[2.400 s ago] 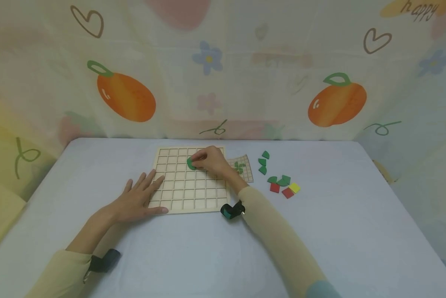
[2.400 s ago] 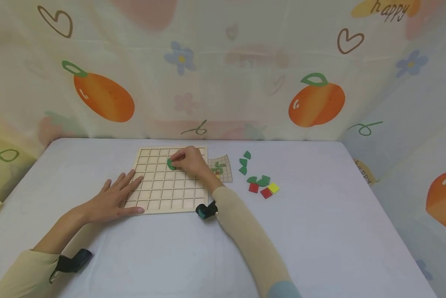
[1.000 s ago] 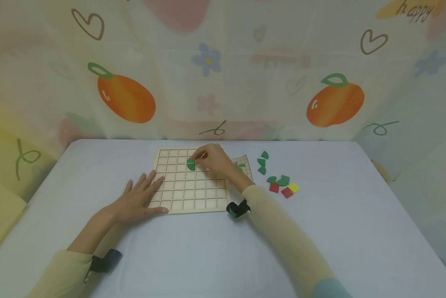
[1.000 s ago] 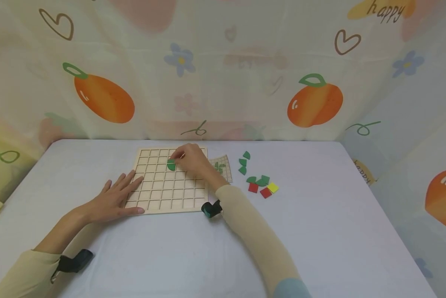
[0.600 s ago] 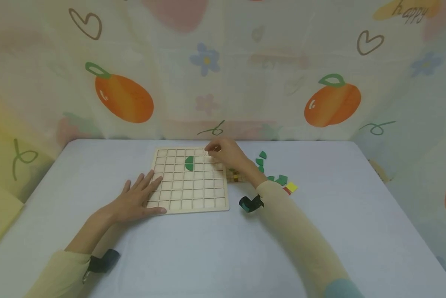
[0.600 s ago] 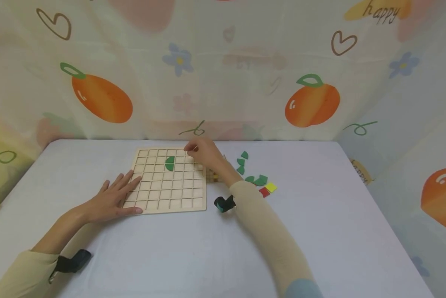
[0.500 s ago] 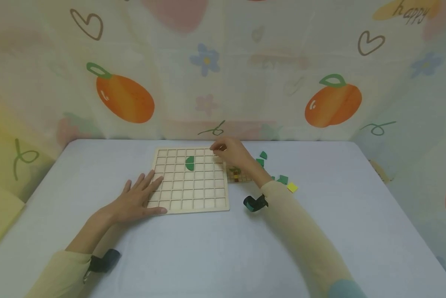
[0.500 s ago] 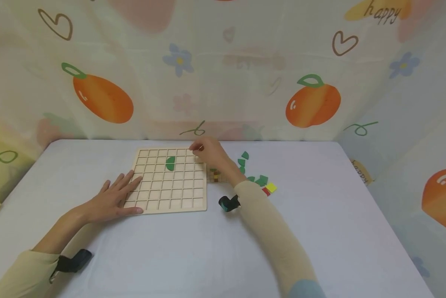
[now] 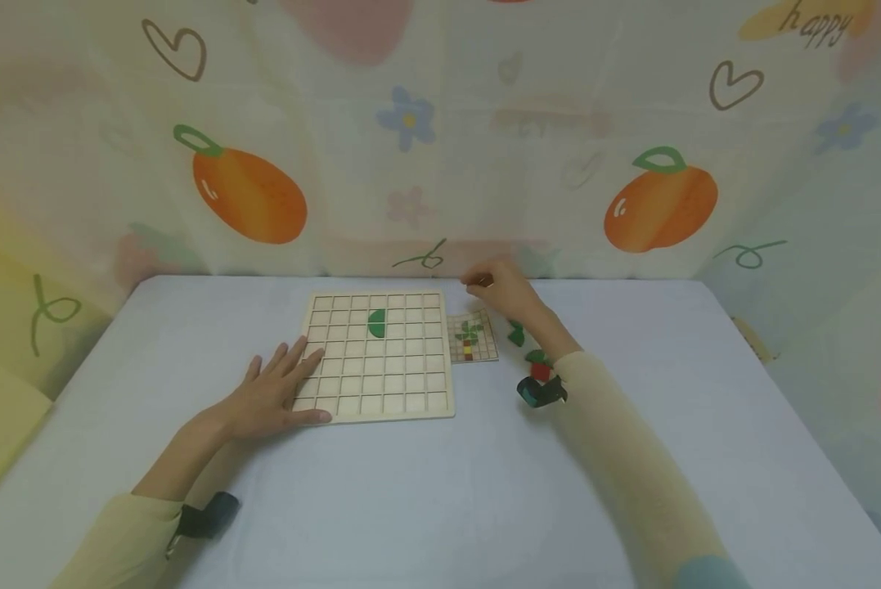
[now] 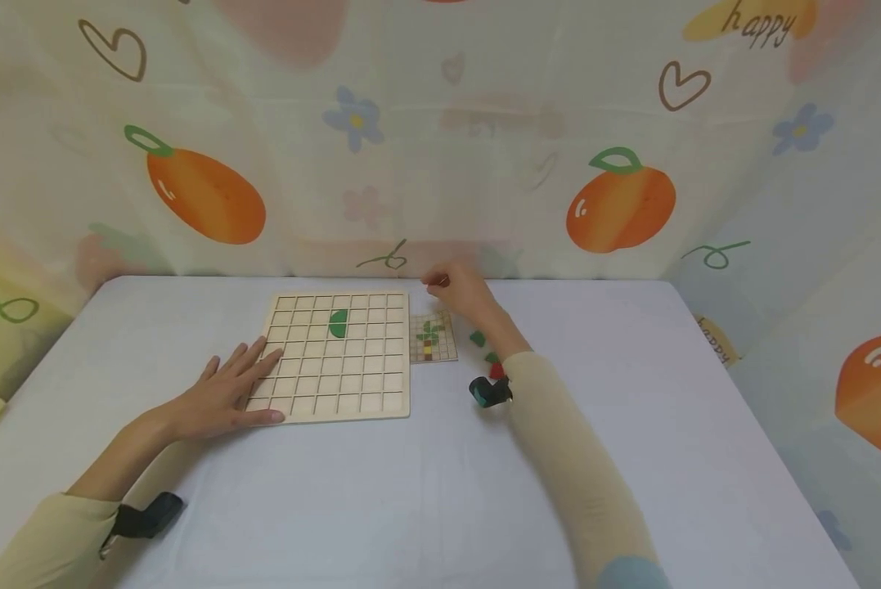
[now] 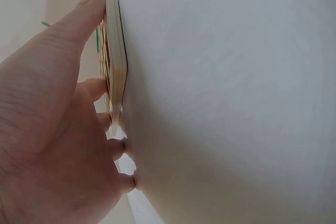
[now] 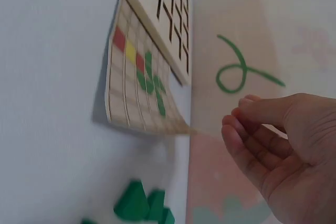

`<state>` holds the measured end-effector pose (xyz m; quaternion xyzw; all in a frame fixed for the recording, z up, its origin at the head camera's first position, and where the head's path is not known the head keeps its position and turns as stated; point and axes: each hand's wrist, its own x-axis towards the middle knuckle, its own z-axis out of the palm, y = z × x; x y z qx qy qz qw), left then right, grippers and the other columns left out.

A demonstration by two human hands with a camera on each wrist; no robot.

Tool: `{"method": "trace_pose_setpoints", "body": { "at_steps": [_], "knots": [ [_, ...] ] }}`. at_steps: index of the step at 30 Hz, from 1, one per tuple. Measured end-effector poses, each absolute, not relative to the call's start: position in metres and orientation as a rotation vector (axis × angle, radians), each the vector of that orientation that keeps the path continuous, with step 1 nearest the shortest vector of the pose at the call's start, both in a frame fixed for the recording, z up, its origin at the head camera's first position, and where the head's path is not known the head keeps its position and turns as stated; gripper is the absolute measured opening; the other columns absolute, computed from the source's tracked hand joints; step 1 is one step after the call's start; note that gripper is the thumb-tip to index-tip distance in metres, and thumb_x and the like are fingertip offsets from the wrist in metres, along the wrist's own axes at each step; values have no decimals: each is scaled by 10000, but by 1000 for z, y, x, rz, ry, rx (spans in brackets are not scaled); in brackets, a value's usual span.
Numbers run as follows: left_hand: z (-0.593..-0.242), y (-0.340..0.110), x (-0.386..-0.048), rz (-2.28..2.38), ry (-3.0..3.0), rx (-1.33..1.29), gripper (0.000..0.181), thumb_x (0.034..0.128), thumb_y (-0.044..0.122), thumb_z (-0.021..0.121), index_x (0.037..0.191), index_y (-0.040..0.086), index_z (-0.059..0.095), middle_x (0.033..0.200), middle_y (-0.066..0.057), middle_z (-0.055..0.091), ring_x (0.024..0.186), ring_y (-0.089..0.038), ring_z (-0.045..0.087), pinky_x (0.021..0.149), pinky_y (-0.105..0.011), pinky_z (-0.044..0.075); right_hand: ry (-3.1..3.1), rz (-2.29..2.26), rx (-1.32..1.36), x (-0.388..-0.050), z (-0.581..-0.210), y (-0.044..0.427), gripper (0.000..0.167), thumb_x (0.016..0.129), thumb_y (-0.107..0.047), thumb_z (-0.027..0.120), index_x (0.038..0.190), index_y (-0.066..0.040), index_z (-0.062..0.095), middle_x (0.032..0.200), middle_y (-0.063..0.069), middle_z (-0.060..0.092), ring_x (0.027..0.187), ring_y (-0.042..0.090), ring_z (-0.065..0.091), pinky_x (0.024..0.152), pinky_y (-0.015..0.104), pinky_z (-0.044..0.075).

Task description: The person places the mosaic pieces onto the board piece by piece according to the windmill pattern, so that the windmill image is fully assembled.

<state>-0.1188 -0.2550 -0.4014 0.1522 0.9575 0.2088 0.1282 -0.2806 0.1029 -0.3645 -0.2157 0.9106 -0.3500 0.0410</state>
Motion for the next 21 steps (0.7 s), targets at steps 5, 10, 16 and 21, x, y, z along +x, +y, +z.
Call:
{"method": "trace_pose_setpoints", "body": {
  "at_steps": [5,10,16,21],
  "knots": [
    [-402,-255,-119,600,2788,443,1055,819,663,638,1564,64,192,1621,-231,23,1457,-491,-16,1096,-696,-58,2824,-1030,-635,-285,-363,123,215,948,-57,627,1138,22,688,1161,156,656,1083,296,598,969,404,474],
    [-402,-255,-118,601,2790,443,1051,822,665,635,1565,66,193,1622,-227,27,1457,-492,-13,1095,-697,-55,2819,-1061,-583,-285,-367,140,226,960,-70,616,1158,22,673,1160,171,660,1091,311,602,955,422,490],
    [-404,-256,-119,609,2790,441,1052,819,665,638,1566,74,192,1623,-224,21,1459,-487,-22,1097,-693,-62,2855,-1044,-468,-287,-378,155,235,952,-68,624,1152,44,676,1132,199,668,1042,318,610,900,416,519],
    [-403,-256,-118,611,2786,436,1050,819,662,640,1566,73,194,1623,-225,19,1459,-486,-24,1099,-689,-66,2935,-955,-323,-286,-385,163,259,932,-120,657,1117,58,692,1092,217,683,997,336,631,826,418,536]
  ]
}}
